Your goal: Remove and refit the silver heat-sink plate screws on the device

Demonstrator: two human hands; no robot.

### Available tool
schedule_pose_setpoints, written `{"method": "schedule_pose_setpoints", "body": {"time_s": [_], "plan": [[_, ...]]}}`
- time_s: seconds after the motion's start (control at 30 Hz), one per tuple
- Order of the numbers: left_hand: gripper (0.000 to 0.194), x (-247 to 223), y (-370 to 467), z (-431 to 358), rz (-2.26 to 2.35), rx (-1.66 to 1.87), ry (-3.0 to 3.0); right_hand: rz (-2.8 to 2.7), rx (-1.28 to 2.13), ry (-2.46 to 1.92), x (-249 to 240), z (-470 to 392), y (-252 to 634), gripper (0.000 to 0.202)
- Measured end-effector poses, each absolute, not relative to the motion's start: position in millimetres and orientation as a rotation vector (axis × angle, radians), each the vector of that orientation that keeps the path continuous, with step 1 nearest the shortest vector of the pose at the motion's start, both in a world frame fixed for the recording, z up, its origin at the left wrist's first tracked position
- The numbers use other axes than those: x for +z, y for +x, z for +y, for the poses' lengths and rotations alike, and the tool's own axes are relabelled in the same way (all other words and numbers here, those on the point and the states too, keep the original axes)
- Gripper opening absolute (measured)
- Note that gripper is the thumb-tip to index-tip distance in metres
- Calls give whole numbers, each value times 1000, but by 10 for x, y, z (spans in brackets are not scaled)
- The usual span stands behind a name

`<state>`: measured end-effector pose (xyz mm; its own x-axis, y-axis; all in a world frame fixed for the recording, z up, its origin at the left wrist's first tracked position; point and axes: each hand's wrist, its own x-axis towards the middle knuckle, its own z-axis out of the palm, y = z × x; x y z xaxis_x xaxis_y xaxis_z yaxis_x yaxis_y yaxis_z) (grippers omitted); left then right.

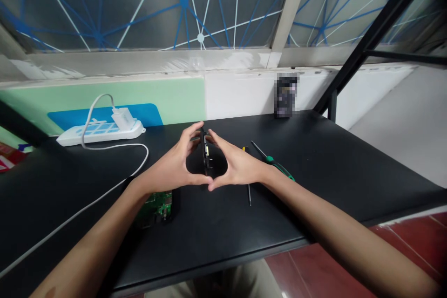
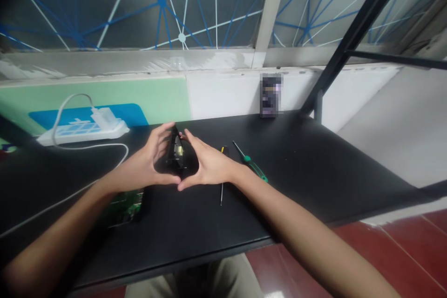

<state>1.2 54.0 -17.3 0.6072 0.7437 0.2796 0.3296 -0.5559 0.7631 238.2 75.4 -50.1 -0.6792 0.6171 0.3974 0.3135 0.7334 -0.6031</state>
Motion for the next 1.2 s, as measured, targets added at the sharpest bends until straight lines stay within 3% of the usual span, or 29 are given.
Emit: {"method": "schedule_pose_setpoints", "body": {"time_s": [0.6, 0.77, 1.2], "plan": [[117, -94, 5, 522, 925, 898, 2278, -2361, 674, -826, -403, 684, 2409, 145], [106, -46, -43, 509, 965, 843, 2295, -2336, 654, -949, -375, 666, 2439, 145], [108, -54, -103, 539, 1163, 705, 2368, -2383, 558, -1111, -360, 643, 2432, 143]]}}
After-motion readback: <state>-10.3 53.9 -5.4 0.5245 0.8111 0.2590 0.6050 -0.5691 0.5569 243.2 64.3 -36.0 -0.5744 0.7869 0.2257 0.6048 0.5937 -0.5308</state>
